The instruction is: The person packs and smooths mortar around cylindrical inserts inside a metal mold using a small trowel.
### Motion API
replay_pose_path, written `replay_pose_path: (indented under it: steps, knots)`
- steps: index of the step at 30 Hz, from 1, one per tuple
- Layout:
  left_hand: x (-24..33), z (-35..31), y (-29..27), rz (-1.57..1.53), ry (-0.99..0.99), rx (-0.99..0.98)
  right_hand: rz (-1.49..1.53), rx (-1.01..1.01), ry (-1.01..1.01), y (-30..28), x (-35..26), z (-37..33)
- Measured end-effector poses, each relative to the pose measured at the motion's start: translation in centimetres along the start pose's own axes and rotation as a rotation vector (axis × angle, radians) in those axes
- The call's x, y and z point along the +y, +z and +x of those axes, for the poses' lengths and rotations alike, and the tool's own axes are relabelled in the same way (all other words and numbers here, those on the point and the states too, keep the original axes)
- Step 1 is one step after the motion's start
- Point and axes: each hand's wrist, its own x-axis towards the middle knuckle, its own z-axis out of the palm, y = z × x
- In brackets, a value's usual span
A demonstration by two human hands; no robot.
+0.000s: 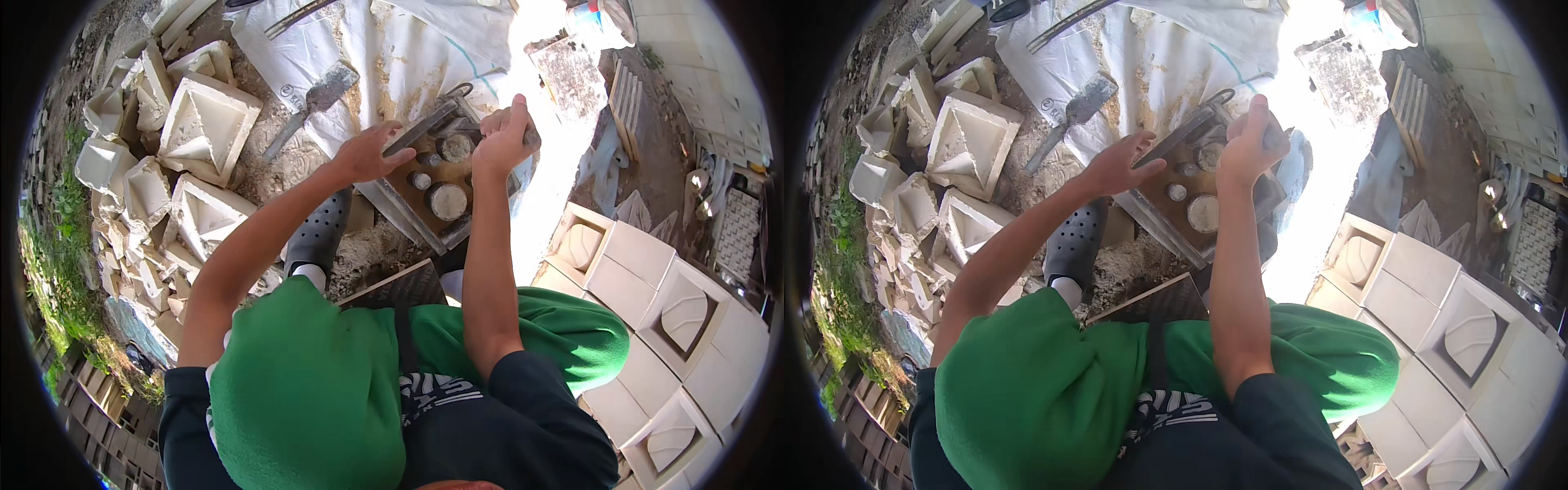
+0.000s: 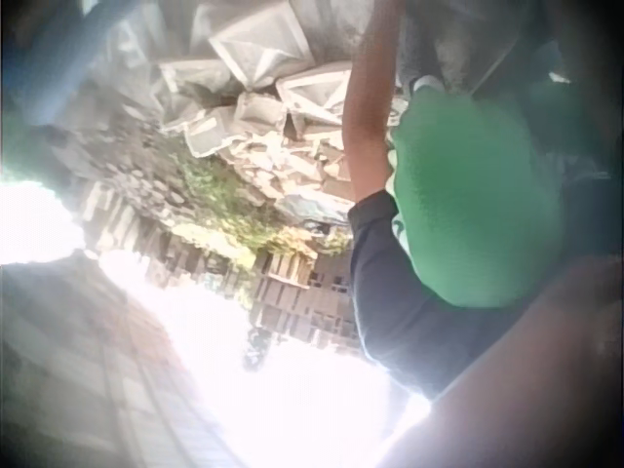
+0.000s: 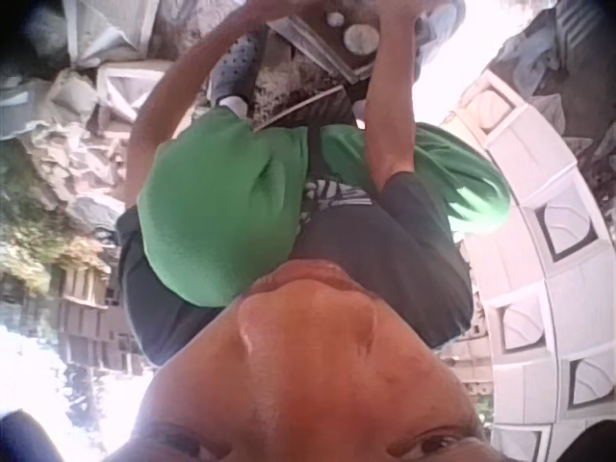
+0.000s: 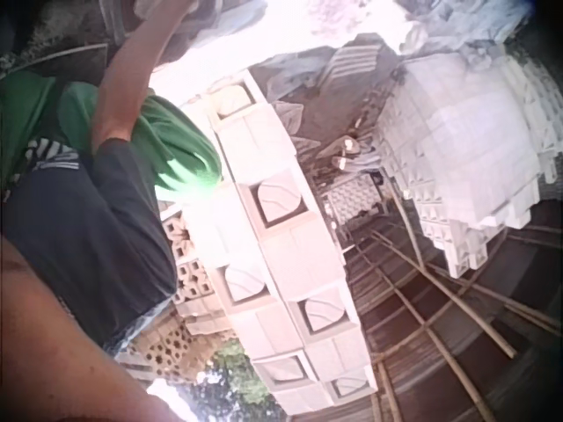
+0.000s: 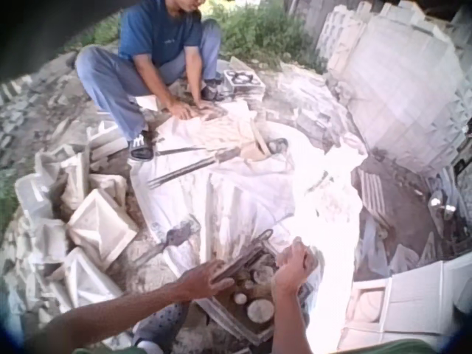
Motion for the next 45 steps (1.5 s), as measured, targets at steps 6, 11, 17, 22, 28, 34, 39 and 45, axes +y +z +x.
replay_pose_path:
  steps: [6,11,17,22,28,34,39,45]
  knots:
    - [0.2,1.0,3.3,0.042,-0.09,0.087,-0.07,-0.106,-0.065,1.2,-0.6,-0.7]
    - [-0.5,1.2,3.9,0.07,-0.076,0.182,-0.018,-0.17,-0.085,0.8,-0.9,-0.6]
    - [-0.5,1.9,4.1,-0.015,-0.067,0.126,-0.321,-0.047,-0.095,-0.4,1.4,-1.7]
    - [-0.3,1.9,3.9,-0.066,-0.144,0.106,-0.072,0.005,-0.208,-0.2,1.3,-3.7]
    - [-1.2,1.7,4.2,-0.039,-0.104,0.137,0.092,0.08,-0.162,0.2,-1.2,-2.4]
    - [-0.2,1.9,3.7,-0.031,-0.104,0.1,-0.079,0.023,-0.139,-0.5,-0.7,0.0]
    - [-1.0,2.0,4.3,0.012,-0.117,0.099,-0.225,0.034,-0.135,-0.5,2.0,0.6]
    - [-0.5,1.6,4.5,0.055,-0.159,0.102,-0.129,-0.069,-0.158,-0.3,0.2,0.2]
